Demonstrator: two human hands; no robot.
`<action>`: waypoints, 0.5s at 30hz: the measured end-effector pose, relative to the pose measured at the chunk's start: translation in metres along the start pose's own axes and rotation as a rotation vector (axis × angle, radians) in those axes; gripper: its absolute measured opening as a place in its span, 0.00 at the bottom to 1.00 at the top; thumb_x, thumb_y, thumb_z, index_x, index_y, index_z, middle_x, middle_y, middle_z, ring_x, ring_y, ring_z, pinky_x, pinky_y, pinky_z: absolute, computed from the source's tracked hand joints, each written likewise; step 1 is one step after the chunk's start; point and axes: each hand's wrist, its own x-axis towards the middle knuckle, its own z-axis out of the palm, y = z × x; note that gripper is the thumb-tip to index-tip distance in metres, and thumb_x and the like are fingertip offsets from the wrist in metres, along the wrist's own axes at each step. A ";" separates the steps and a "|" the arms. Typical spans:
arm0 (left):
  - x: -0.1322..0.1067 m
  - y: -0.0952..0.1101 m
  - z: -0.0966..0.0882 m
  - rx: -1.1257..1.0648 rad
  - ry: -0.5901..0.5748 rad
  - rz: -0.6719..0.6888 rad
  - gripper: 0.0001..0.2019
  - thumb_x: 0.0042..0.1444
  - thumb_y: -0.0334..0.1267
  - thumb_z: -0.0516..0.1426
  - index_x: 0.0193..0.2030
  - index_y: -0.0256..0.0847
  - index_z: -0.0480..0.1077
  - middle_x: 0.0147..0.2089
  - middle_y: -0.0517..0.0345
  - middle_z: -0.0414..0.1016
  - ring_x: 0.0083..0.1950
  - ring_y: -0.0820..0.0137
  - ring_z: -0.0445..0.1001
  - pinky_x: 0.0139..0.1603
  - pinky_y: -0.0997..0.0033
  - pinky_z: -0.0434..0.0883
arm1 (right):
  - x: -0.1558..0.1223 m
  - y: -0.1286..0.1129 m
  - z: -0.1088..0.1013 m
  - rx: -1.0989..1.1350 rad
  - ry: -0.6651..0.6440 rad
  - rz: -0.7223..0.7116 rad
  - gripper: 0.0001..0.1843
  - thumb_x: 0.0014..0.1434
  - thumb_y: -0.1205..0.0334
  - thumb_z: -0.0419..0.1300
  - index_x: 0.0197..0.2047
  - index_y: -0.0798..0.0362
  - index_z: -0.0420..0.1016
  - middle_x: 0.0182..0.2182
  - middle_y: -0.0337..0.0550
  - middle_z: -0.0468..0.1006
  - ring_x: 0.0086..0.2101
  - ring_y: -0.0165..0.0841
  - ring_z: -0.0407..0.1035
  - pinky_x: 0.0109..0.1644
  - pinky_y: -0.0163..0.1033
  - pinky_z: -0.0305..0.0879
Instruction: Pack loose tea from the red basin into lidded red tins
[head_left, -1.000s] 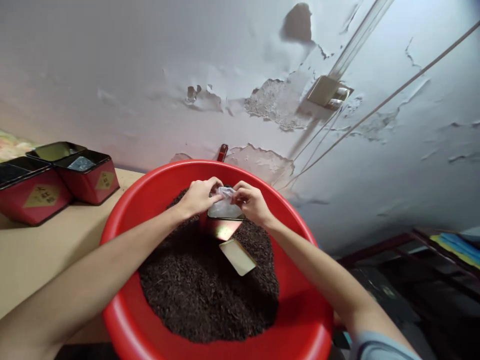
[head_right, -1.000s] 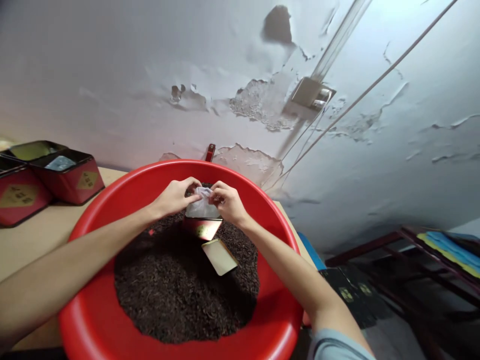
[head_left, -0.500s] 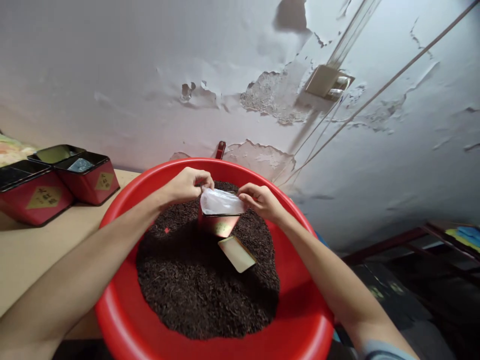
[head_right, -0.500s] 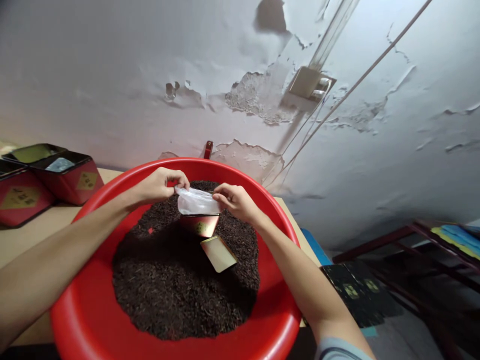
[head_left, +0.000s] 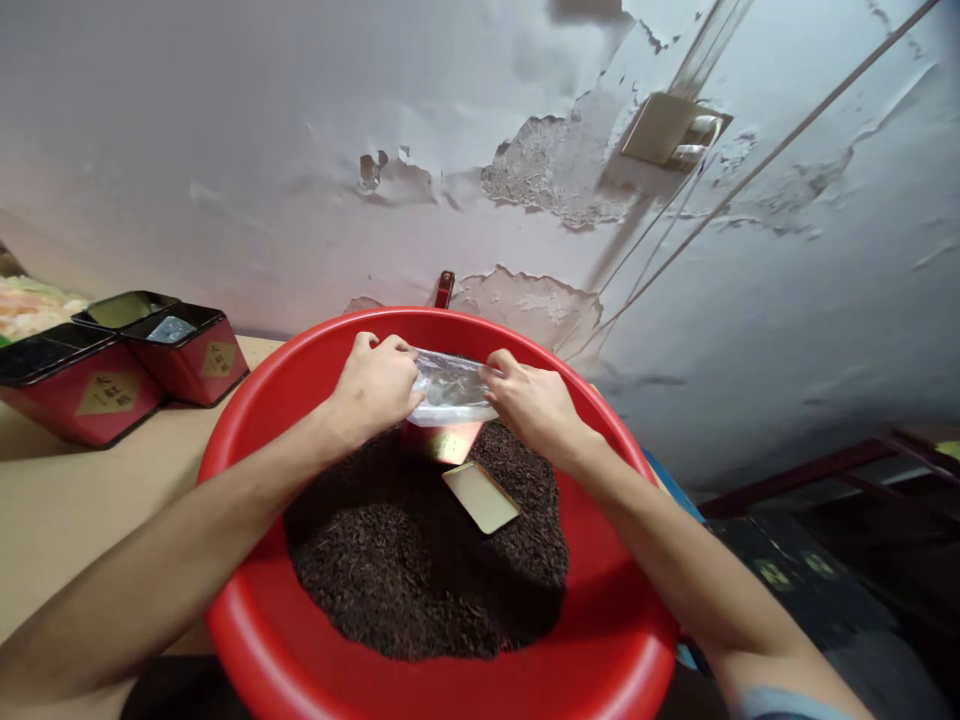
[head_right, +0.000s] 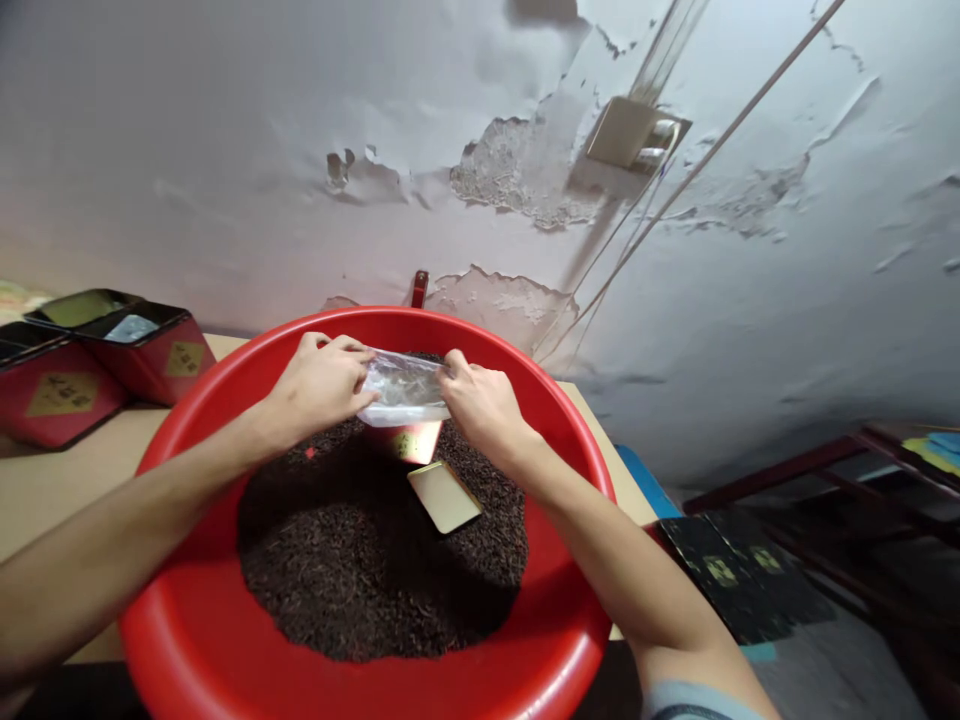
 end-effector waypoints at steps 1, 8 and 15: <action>-0.001 0.002 0.001 -0.006 -0.004 0.038 0.10 0.60 0.39 0.58 0.32 0.42 0.80 0.56 0.48 0.79 0.59 0.53 0.70 0.59 0.48 0.60 | 0.000 -0.003 0.000 -0.069 -0.024 0.047 0.15 0.66 0.68 0.51 0.51 0.55 0.75 0.52 0.59 0.75 0.33 0.35 0.71 0.29 0.38 0.53; -0.003 0.009 0.005 -0.024 -0.048 -0.178 0.20 0.57 0.34 0.57 0.55 0.39 0.78 0.60 0.38 0.70 0.56 0.50 0.72 0.50 0.55 0.71 | 0.014 0.005 0.024 0.003 -0.190 0.097 0.25 0.61 0.67 0.53 0.62 0.54 0.67 0.48 0.57 0.73 0.29 0.32 0.68 0.27 0.37 0.52; 0.012 -0.018 0.032 -0.508 -0.250 -0.168 0.30 0.43 0.25 0.56 0.56 0.38 0.75 0.41 0.50 0.82 0.40 0.62 0.80 0.40 0.70 0.74 | 0.028 0.018 0.038 0.155 -0.188 0.008 0.31 0.55 0.71 0.59 0.63 0.56 0.71 0.47 0.59 0.77 0.45 0.47 0.71 0.40 0.41 0.64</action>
